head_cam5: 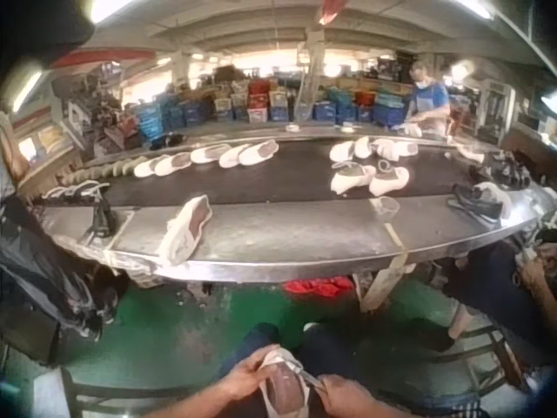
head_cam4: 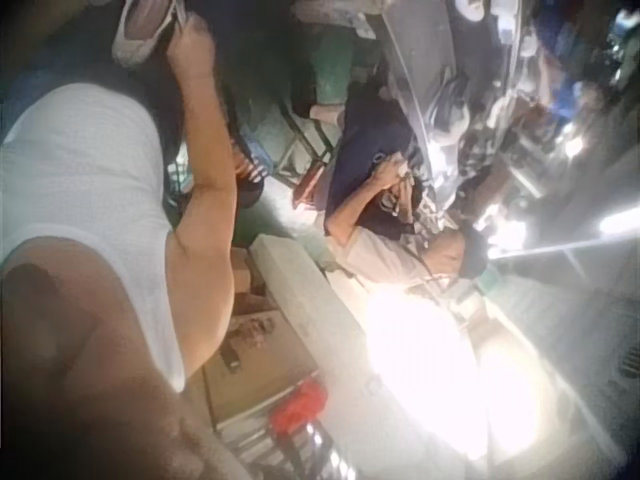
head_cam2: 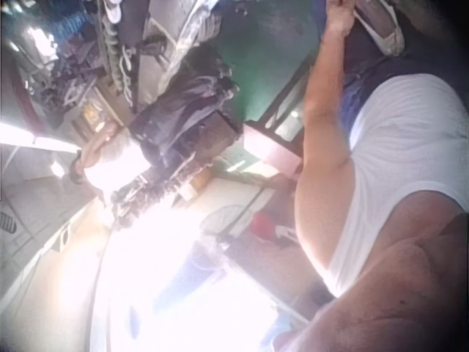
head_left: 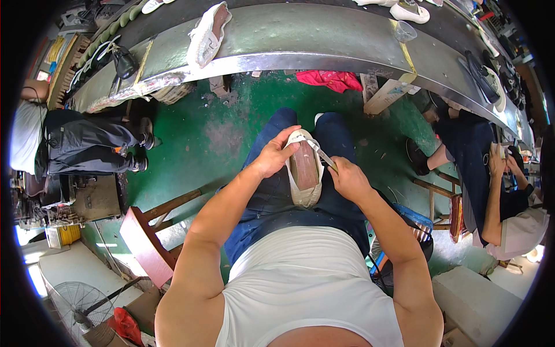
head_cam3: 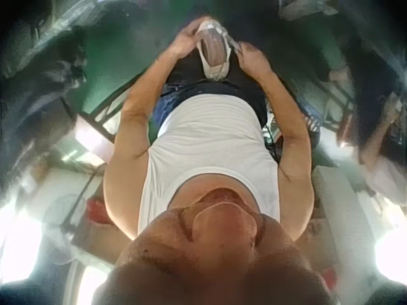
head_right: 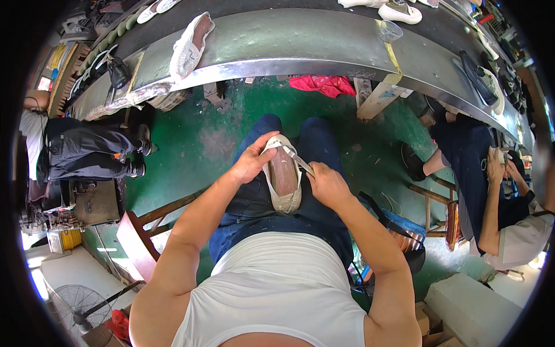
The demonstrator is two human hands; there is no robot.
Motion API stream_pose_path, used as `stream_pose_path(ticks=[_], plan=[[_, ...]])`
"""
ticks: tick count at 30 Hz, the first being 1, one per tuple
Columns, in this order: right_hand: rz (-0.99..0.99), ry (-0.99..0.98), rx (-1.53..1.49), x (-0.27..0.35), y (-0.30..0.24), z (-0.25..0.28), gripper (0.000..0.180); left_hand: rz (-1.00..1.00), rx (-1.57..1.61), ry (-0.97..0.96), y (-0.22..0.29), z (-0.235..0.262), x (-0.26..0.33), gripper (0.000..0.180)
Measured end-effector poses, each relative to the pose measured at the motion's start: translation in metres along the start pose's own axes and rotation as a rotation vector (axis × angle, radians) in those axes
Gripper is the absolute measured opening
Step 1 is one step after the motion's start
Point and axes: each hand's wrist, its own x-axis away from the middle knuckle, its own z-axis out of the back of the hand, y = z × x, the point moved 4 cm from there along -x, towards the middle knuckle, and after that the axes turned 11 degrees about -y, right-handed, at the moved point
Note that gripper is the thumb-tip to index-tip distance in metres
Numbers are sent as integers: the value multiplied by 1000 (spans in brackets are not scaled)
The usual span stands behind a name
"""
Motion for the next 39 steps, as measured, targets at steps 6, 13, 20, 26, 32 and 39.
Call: stream_pose_path(ticks=[6,13,20,26,32,39], plan=[[-184,-267,315,20,-54,27,19,139,510,66,30,-32,17,58],[-2,-263,-220,36,-43,54,34,-47,32,143,37,-23,28,73],[-6,-13,-455,66,-29,75,29,-574,-823,-37,128,-67,60,107],[-105,114,-727,46,-31,70,29,-874,-1019,-84,146,-81,58,102],[74,179,-722,17,-45,67,29,-849,-860,-146,129,-84,59,98],[98,94,-737,-13,-40,33,30,-643,-836,-89,81,-85,66,82]])
